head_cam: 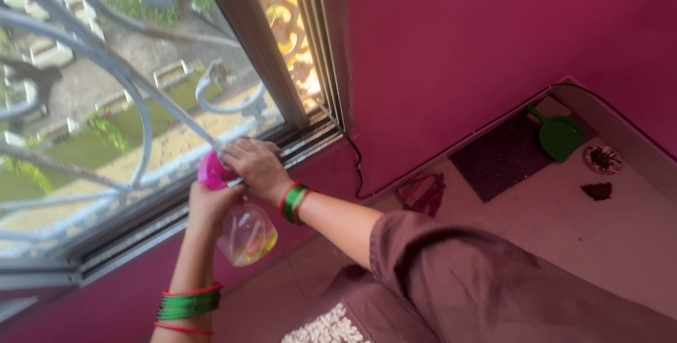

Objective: The person cleans a window frame by spraying liquid from a pink bottle and wiping the surface with a cloth.

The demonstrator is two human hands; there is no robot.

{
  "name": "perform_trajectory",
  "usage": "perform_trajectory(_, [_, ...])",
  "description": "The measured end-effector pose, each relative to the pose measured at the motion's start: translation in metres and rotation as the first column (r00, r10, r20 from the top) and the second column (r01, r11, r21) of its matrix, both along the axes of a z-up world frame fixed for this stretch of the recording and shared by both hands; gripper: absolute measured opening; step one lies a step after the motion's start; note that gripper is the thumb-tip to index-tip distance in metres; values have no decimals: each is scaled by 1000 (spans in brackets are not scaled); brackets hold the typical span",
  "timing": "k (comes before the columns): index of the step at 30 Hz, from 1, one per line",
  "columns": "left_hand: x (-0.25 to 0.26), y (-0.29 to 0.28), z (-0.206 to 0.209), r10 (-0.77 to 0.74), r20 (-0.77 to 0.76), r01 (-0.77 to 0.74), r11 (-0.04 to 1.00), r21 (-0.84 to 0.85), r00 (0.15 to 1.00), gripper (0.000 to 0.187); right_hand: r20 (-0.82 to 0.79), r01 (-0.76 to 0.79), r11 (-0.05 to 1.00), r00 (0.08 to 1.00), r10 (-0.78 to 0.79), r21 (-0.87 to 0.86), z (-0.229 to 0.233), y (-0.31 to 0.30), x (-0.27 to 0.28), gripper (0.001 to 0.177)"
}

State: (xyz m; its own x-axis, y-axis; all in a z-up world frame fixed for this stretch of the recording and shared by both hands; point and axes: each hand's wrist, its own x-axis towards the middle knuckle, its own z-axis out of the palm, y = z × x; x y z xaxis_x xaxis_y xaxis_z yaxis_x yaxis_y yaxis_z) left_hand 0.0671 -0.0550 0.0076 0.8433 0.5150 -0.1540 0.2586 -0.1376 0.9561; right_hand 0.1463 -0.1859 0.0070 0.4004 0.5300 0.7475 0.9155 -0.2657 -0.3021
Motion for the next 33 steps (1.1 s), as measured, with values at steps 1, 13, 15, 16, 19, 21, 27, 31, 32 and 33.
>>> perform_trajectory(1, [-1, 2, -2, 16, -13, -16, 1000, -14, 1000, 32, -13, -16, 1000, 1000, 16, -14, -3, 6, 2, 17])
perform_trajectory(13, [-43, 18, 13, 244, -162, -260, 962, -86, 956, 30, 298, -87, 975, 943, 146, -204, -18, 58, -4, 21])
perform_trajectory(15, [-49, 21, 14, 281, -205, -290, 957, -16, 938, 25, 311, -121, 946, 925, 217, -300, -20, 69, -7, 25])
perform_trajectory(16, [-51, 23, 14, 280, -206, -290, 957, -17, 938, 25, 309, -121, 946, 926, 217, -301, -22, 71, -6, 25])
perform_trajectory(19, [-54, 31, 14, 247, -152, -253, 967, -22, 957, 32, 295, -211, 946, 914, 280, -245, -26, 71, 1, 21])
perform_trajectory(21, [-61, 38, 12, 193, -110, -199, 978, -55, 975, 32, 315, -176, 953, 915, 251, -248, -27, 66, 4, 34])
perform_trajectory(27, [-53, 53, 13, 147, -73, -155, 981, -118, 986, 35, 230, -3, 985, 972, 43, -172, -28, 42, -7, 35])
perform_trajectory(31, [-56, 63, 7, 118, -89, -125, 989, -82, 989, 34, 193, 6, 989, 981, 23, -149, -33, 64, -17, 34])
perform_trajectory(32, [-56, 65, 5, 144, -69, -150, 985, -83, 987, 37, 188, -16, 979, 981, 55, -201, -34, 71, -18, 30])
perform_trajectory(33, [-57, 67, 3, 170, -48, -174, 981, -84, 984, 40, 181, -39, 967, 980, 86, -253, -35, 79, -19, 26])
